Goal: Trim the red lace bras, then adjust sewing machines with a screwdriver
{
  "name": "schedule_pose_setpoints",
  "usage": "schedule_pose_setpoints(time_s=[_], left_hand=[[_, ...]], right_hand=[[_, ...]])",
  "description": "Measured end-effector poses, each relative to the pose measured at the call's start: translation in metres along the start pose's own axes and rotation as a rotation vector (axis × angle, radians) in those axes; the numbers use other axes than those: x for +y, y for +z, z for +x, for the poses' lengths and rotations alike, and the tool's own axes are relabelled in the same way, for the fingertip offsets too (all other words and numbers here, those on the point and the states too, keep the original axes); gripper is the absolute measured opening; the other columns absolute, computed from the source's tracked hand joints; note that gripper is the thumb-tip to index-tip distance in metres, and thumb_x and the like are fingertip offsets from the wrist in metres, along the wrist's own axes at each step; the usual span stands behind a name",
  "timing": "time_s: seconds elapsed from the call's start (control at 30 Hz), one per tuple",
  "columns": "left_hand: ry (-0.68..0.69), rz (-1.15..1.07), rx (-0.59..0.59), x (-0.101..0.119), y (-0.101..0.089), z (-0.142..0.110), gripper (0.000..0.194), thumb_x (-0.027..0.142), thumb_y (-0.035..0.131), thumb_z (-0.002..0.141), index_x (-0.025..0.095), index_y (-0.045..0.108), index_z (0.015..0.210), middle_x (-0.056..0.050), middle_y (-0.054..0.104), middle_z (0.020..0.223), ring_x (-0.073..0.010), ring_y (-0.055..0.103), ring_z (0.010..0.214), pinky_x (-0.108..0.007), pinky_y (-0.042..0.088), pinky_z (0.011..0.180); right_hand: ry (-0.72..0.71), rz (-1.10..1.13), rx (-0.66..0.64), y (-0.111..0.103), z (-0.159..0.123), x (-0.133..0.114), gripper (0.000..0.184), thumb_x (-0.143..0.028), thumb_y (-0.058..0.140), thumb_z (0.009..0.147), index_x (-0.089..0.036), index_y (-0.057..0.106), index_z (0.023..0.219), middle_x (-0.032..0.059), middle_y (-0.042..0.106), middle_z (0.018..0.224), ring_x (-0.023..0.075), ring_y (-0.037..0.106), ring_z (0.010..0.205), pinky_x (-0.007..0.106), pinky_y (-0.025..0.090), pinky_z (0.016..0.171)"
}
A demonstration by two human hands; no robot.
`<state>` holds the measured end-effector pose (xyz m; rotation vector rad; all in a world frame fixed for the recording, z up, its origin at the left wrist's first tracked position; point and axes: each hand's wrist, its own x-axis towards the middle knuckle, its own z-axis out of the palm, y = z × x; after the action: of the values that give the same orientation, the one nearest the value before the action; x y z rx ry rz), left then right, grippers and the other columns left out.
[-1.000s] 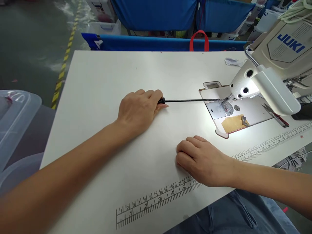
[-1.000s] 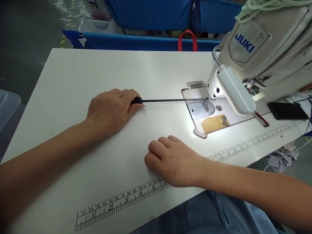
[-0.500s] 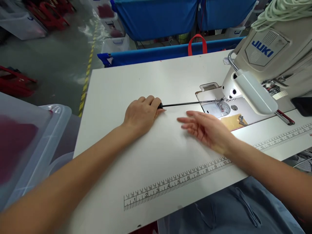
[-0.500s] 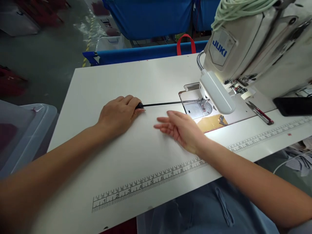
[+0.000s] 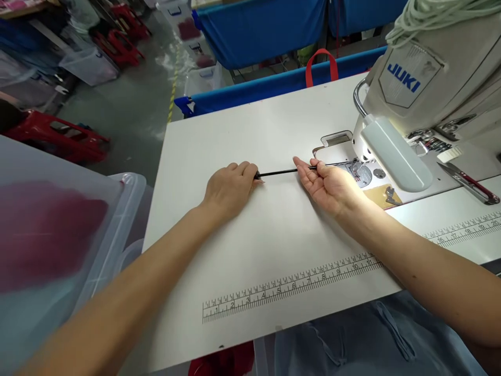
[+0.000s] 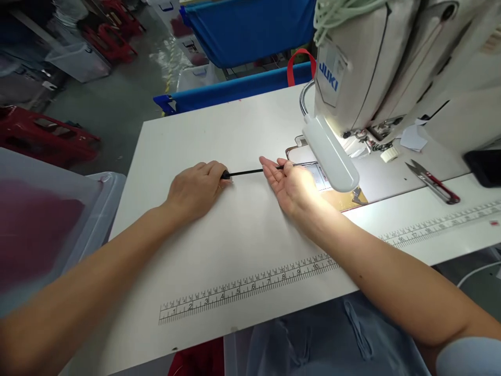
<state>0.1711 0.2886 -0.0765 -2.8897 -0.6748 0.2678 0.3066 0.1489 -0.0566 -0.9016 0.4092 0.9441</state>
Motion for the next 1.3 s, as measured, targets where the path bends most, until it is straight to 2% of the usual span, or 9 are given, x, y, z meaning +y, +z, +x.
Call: schedule_pose_setpoints(time_s=[0.27,0.43,0.63,0.87,0.97,1.1,1.3], left_hand=[[-0.05,0.0,-0.102,0.004,-0.011,-0.004,0.028,0.031,0.032,0.101,0.016,0.055,0.106,-0.009,0.068,0.094,-0.0252,0.065,0.086,-0.031,0.033,0.055],[-0.019,-0.012,-0.147,0.0,-0.013,-0.005,0.032,0.034,0.03,0.1,0.017,0.056,0.105,-0.009,0.07,0.09,-0.0253,0.067,0.08,-0.03,0.03,0.052],[0.007,-0.01,-0.165,-0.004,-0.014,-0.001,0.034,0.037,0.029,0.1,0.017,0.056,0.104,-0.01,0.072,0.088,-0.0274,0.068,0.079,-0.03,0.031,0.053],[0.065,0.006,-0.242,-0.009,-0.02,0.004,0.033,0.037,0.031,0.1,0.017,0.056,0.103,-0.007,0.071,0.083,-0.0252,0.066,0.07,-0.03,0.031,0.054],[0.056,0.013,-0.203,-0.008,-0.015,0.004,0.033,0.037,0.032,0.1,0.016,0.057,0.103,-0.007,0.07,0.082,-0.0245,0.065,0.07,-0.029,0.03,0.053],[0.036,-0.008,-0.033,-0.006,-0.004,0.003,0.034,0.037,0.031,0.1,0.016,0.058,0.101,-0.011,0.068,0.091,-0.0246,0.063,0.076,-0.031,0.031,0.053],[0.074,-0.133,0.079,-0.007,0.001,0.009,0.026,0.03,0.035,0.097,0.015,0.057,0.103,-0.015,0.06,0.102,-0.0274,0.058,0.087,-0.038,0.045,0.072]], right_hand=[[-0.031,-0.079,0.032,0.002,-0.001,0.004,0.023,-0.008,0.03,0.102,-0.019,0.046,0.089,0.0064,0.069,0.084,0.0124,0.073,0.089,0.019,0.059,0.08],[-0.062,-0.102,0.024,0.0,0.0,0.008,0.025,-0.011,0.03,0.104,-0.021,0.046,0.087,0.0012,0.067,0.078,0.0103,0.073,0.085,0.018,0.059,0.077],[-0.087,-0.123,0.015,-0.001,0.002,0.011,0.026,-0.01,0.032,0.102,-0.022,0.047,0.084,0.0009,0.067,0.079,0.0112,0.072,0.092,0.021,0.058,0.082],[-0.09,-0.131,0.023,0.001,0.002,0.012,0.028,-0.012,0.03,0.104,-0.022,0.046,0.083,-0.0007,0.066,0.078,0.0085,0.072,0.083,0.016,0.056,0.071],[-0.078,-0.136,0.049,0.001,0.002,0.01,0.027,-0.011,0.03,0.104,-0.021,0.046,0.084,0.0001,0.065,0.077,0.0085,0.072,0.078,0.015,0.055,0.066],[-0.058,-0.117,0.047,0.001,0.002,0.007,0.025,-0.01,0.031,0.103,-0.021,0.048,0.087,0.0023,0.067,0.081,0.0099,0.071,0.084,0.018,0.057,0.076],[-0.06,-0.044,-0.022,-0.001,0.005,0.005,0.023,-0.009,0.034,0.102,-0.02,0.05,0.089,0.0025,0.068,0.082,0.0081,0.071,0.09,0.015,0.057,0.082]])
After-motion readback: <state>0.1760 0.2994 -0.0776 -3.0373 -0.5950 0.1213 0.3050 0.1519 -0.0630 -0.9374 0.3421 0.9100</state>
